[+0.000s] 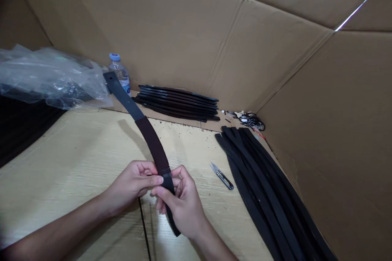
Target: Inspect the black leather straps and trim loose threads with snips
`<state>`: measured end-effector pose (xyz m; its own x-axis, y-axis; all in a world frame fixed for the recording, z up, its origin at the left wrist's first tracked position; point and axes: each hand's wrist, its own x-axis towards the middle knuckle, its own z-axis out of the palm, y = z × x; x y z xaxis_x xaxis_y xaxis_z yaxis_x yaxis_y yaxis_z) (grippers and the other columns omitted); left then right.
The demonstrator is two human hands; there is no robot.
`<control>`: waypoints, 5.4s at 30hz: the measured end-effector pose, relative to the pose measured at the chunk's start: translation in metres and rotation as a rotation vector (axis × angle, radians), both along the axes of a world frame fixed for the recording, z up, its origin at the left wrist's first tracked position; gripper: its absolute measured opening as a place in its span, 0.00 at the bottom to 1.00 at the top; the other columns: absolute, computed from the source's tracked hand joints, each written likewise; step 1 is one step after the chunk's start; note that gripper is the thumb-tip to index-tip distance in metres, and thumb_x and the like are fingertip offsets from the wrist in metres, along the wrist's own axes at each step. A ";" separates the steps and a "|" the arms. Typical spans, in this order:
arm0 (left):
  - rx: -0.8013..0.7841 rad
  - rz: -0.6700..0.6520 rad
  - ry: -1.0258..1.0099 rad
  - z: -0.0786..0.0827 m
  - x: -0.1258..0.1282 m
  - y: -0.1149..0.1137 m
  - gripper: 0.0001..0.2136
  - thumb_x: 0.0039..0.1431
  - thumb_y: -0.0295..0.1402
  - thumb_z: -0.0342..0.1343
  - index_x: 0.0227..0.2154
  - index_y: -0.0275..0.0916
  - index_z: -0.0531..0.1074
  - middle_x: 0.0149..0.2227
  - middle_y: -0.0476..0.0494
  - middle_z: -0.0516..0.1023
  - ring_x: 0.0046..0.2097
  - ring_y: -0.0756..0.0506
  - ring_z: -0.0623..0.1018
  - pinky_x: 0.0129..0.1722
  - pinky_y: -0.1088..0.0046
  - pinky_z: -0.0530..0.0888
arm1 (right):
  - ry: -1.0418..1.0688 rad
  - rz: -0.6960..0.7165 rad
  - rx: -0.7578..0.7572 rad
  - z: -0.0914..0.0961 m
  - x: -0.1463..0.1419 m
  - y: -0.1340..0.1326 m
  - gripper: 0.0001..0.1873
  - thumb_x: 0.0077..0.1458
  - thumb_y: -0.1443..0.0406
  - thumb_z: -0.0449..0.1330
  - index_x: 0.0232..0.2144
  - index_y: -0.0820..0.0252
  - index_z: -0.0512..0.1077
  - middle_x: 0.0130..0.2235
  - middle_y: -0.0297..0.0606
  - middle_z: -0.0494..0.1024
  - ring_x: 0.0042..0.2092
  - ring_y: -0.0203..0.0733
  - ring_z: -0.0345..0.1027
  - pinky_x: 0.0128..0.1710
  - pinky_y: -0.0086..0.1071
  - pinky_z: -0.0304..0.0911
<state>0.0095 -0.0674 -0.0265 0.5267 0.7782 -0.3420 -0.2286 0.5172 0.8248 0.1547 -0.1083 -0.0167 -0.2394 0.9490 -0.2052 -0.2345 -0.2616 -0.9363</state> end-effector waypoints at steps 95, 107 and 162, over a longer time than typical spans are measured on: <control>0.332 0.193 0.254 -0.004 0.004 -0.005 0.20 0.47 0.38 0.58 0.43 0.37 0.66 0.41 0.44 0.72 0.40 0.53 0.70 0.40 0.79 0.67 | -0.021 -0.158 -0.004 -0.005 -0.012 -0.009 0.11 0.53 0.62 0.59 0.38 0.62 0.69 0.27 0.32 0.65 0.22 0.27 0.58 0.20 0.23 0.58; 0.256 0.159 0.204 0.001 0.003 -0.005 0.17 0.45 0.37 0.59 0.37 0.33 0.68 0.36 0.42 0.75 0.36 0.51 0.74 0.38 0.76 0.71 | -0.139 -0.120 -0.028 -0.009 -0.019 -0.011 0.12 0.52 0.59 0.58 0.35 0.63 0.69 0.26 0.30 0.63 0.20 0.29 0.59 0.19 0.24 0.56; 0.222 -0.131 0.141 0.015 -0.024 0.010 0.18 0.40 0.34 0.61 0.37 0.31 0.73 0.39 0.38 0.76 0.38 0.50 0.73 0.42 0.73 0.68 | -0.492 -0.478 0.007 -0.018 0.037 -0.013 0.21 0.47 0.50 0.58 0.21 0.64 0.69 0.23 0.37 0.72 0.27 0.38 0.65 0.27 0.28 0.58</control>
<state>-0.0143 -0.0575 -0.0115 0.5871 0.7704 -0.2486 -0.0462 0.3385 0.9398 0.1921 -0.1213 -0.0350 0.3260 0.9289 -0.1758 0.1306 -0.2284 -0.9648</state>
